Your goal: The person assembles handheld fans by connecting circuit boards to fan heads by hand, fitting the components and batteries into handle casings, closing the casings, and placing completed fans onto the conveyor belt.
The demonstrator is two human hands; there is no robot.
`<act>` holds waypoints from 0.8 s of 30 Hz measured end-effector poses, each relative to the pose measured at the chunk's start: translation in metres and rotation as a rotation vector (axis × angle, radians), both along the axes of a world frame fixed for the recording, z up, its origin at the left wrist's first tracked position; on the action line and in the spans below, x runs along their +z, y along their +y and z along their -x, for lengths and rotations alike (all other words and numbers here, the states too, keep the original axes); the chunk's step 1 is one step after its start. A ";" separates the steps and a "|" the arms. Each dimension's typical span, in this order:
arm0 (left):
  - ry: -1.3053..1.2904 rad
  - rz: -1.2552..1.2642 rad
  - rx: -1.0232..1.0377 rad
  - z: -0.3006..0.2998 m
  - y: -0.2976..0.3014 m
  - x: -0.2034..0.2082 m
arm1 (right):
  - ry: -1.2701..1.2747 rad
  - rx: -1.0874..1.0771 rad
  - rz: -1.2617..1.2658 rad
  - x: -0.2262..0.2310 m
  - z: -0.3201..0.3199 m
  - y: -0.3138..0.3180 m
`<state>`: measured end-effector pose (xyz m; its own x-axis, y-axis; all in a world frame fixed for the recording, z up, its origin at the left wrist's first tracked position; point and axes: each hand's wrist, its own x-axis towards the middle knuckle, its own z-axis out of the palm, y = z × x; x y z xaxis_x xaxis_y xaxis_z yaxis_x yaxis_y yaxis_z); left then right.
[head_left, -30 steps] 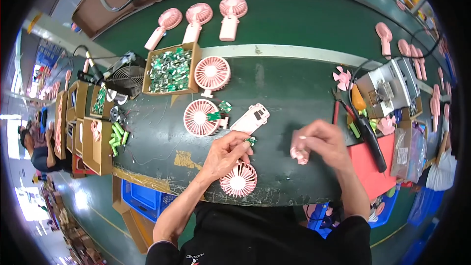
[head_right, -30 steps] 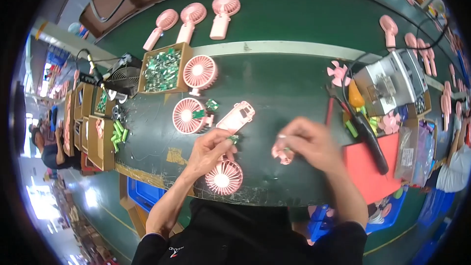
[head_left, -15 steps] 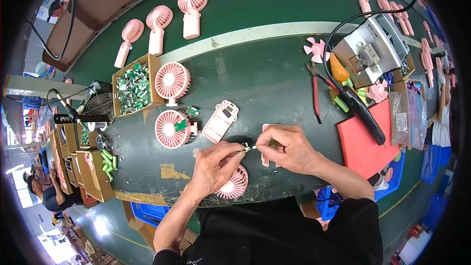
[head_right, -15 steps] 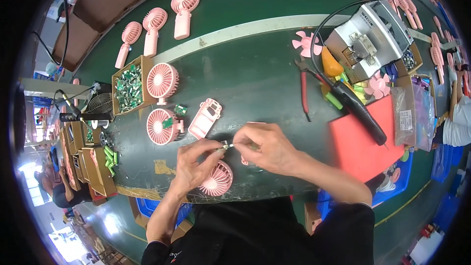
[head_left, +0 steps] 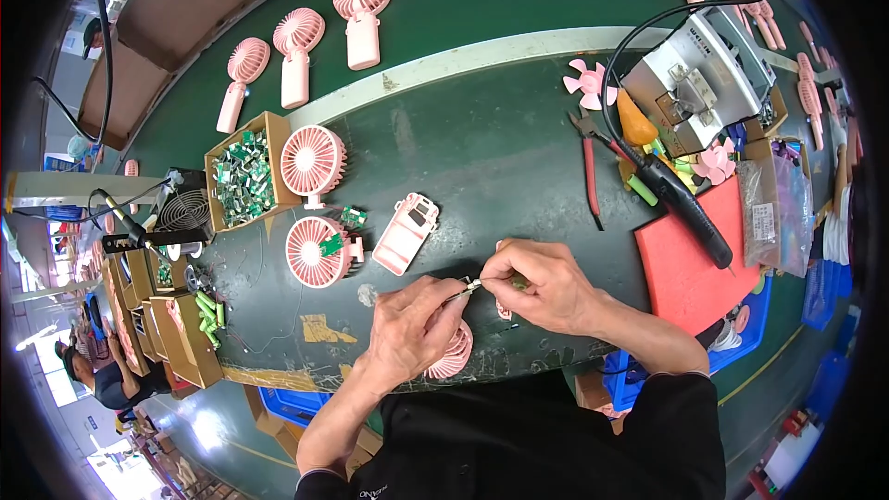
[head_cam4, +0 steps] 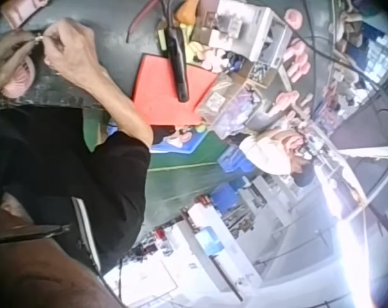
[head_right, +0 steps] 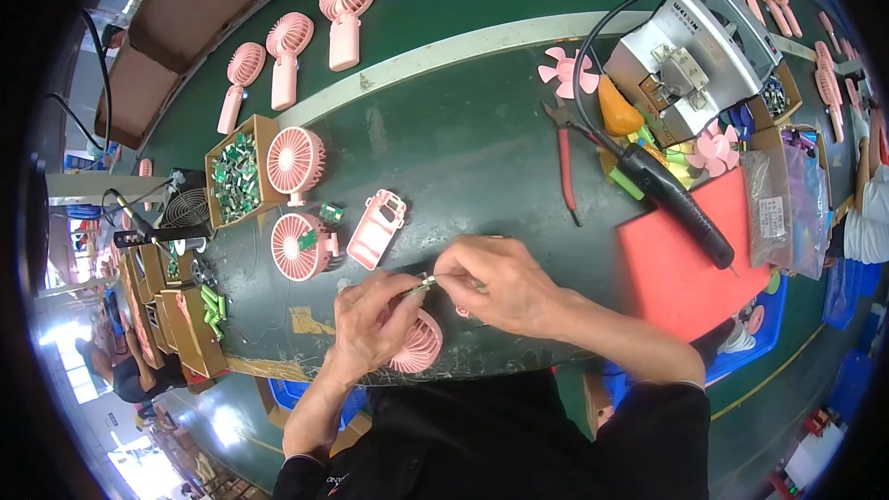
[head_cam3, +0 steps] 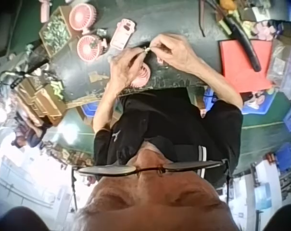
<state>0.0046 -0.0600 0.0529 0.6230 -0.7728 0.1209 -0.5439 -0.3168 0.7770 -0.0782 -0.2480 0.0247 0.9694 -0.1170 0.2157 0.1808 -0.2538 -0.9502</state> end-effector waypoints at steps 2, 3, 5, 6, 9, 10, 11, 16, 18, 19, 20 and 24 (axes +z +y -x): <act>-0.006 -0.001 -0.006 -0.001 -0.001 0.000 | -0.007 -0.012 -0.006 -0.001 0.001 0.001; -0.021 0.020 -0.016 -0.001 -0.002 -0.001 | -0.013 -0.023 -0.012 -0.001 0.001 0.001; -0.036 0.042 -0.026 -0.001 -0.002 -0.003 | -0.015 -0.025 -0.015 -0.002 0.001 0.002; -0.037 0.043 -0.029 -0.001 -0.002 -0.003 | -0.016 -0.027 -0.019 -0.002 0.001 0.002; -0.063 0.048 -0.041 -0.002 -0.003 -0.004 | -0.028 -0.020 -0.011 -0.002 0.001 0.001; -0.088 0.051 -0.050 -0.002 -0.003 -0.005 | -0.027 -0.019 -0.011 -0.002 0.001 0.002; -0.088 0.051 -0.049 -0.003 -0.002 -0.005 | -0.027 -0.019 -0.018 -0.002 0.001 0.002; -0.229 0.008 -0.116 -0.005 0.000 -0.008 | -0.028 -0.008 -0.017 -0.003 0.001 0.002; -0.243 -0.026 -0.126 -0.006 0.002 -0.007 | 0.026 0.003 -0.058 -0.002 0.002 0.003; -0.256 -0.060 -0.136 -0.006 0.002 -0.007 | 0.027 0.004 -0.059 -0.002 0.002 0.003; -0.255 -0.060 -0.136 -0.006 0.002 -0.007 | 0.070 0.008 -0.103 -0.003 0.003 0.004; -0.257 -0.027 -0.139 -0.006 0.000 -0.007 | 0.080 0.023 -0.090 0.000 0.002 0.001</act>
